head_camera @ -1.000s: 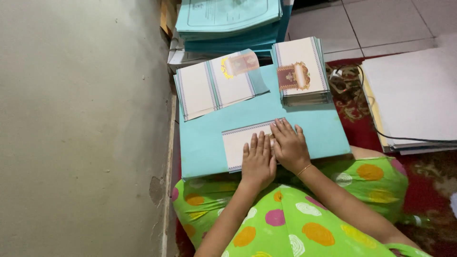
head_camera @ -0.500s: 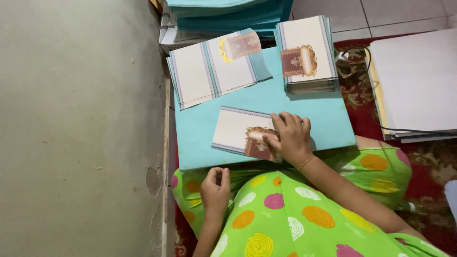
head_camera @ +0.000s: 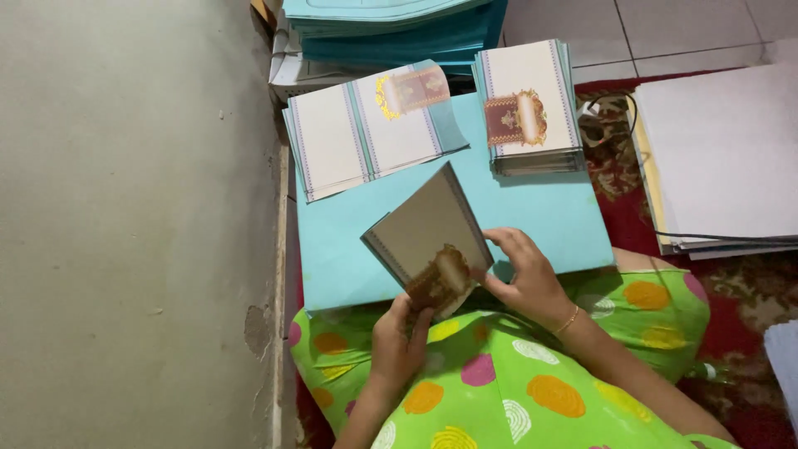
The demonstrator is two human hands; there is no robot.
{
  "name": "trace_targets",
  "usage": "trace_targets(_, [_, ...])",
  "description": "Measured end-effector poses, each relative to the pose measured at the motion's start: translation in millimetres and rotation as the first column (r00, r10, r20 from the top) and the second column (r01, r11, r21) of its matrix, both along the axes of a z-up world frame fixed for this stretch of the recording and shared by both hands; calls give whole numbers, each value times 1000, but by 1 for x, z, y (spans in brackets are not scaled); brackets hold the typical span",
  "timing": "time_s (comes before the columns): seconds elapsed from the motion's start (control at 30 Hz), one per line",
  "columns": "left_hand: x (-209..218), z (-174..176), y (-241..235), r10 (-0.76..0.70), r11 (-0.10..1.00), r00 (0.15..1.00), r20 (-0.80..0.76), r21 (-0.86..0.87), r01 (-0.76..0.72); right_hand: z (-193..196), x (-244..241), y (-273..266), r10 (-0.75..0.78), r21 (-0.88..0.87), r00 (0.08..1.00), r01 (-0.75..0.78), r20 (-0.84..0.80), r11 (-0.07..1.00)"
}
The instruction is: The person sits on the floor and folds the covers of small books onto their pages. They smooth the folded covers with their hands and place the finished books into a stack on the right.
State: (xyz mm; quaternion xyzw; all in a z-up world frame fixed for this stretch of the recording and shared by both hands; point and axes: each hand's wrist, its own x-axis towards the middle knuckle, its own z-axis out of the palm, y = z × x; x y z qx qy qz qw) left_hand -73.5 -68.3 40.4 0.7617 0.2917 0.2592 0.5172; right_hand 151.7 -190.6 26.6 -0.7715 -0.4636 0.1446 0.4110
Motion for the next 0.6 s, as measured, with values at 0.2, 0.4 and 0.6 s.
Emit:
trace_targets(0.2, [118, -3, 33, -49, 998, 928, 369, -18, 60, 14, 47, -6, -267, 329, 932, 339, -243, 882])
trace_targets(0.4, [264, -24, 63, -46, 987, 901, 432, -118, 107, 14, 133, 35, -566, 434, 820, 481, 84, 762])
trace_targets(0.6, [310, -54, 86, 119, 937, 992, 42, 326, -126, -69, 219, 51, -584, 356, 745, 477, 322, 804])
